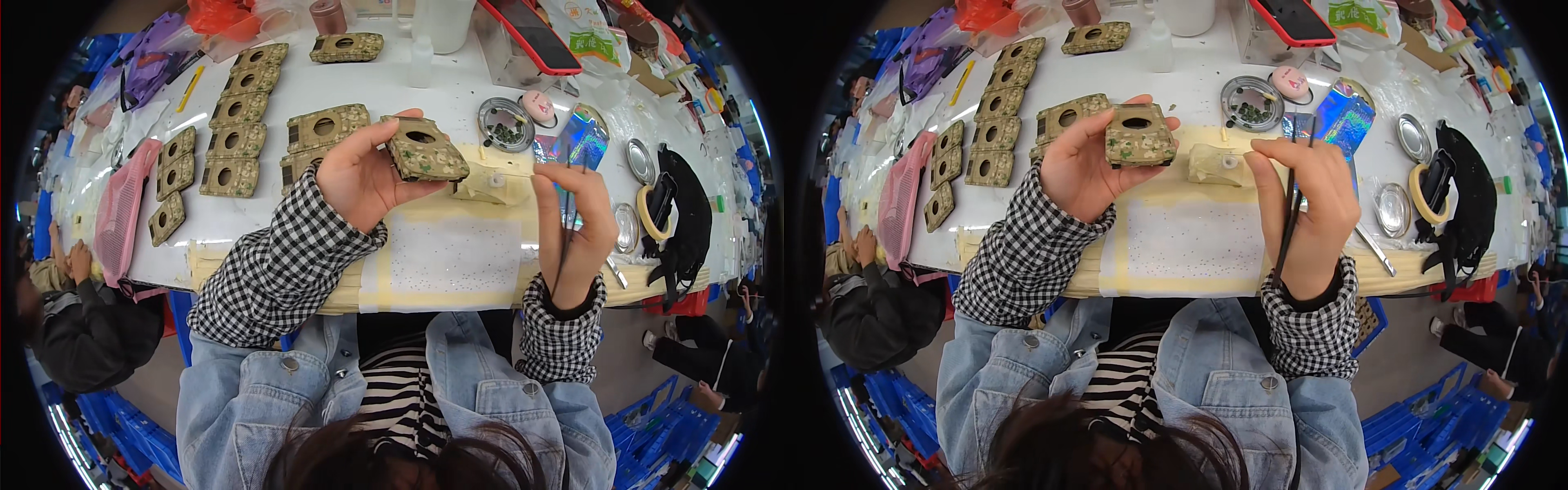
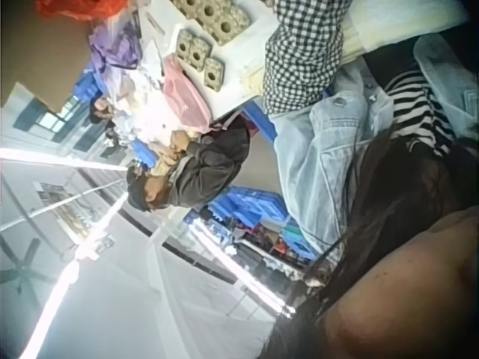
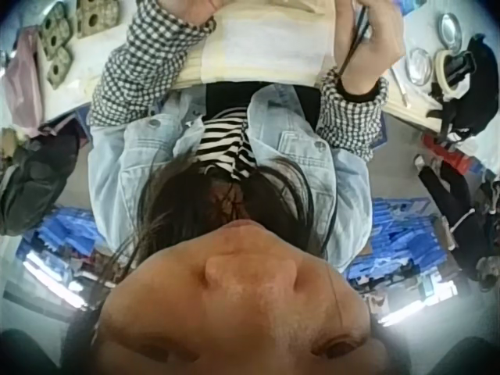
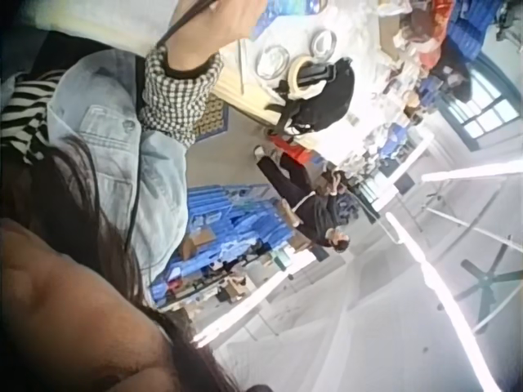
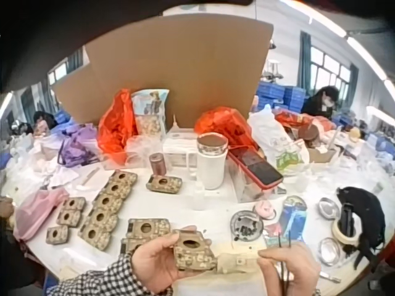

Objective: Manually detailing and painting camouflage patterns onto plastic toy tank hulls using a fine brush.

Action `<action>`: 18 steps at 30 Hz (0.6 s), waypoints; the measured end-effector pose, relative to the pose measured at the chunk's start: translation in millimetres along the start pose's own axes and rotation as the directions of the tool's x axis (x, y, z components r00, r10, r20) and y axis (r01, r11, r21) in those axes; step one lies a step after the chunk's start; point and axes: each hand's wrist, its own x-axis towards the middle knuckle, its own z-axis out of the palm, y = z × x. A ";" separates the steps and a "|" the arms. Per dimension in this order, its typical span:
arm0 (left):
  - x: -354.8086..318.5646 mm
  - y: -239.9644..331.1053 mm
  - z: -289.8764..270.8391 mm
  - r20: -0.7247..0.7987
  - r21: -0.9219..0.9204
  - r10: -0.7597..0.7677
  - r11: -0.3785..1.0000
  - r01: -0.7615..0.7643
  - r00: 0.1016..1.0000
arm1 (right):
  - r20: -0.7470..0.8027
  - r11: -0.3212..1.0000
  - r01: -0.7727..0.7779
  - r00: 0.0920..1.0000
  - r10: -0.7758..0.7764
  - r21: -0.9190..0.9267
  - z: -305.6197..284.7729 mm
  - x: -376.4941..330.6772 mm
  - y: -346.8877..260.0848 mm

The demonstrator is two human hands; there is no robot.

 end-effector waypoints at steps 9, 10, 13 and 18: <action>-4.7 -3.4 6.3 0.057 0.033 -0.053 0.998 0.051 0.997 | 0.077 0.903 -0.073 0.996 0.044 0.423 14.5 11.4 -27.6; -5.3 -3.6 6.6 0.057 0.037 -0.056 0.998 0.054 0.997 | 0.079 0.884 -0.079 0.996 0.048 0.462 19.8 11.1 -25.6; -6.5 -4.7 7.0 0.054 0.038 -0.071 0.997 0.069 0.996 | 0.127 0.829 -0.130 0.989 0.072 0.544 27.8 8.7 -24.7; -6.5 -4.6 8.3 0.043 0.039 -0.078 0.996 0.076 0.996 | 0.159 0.804 -0.182 0.981 0.111 0.566 30.3 6.7 -24.3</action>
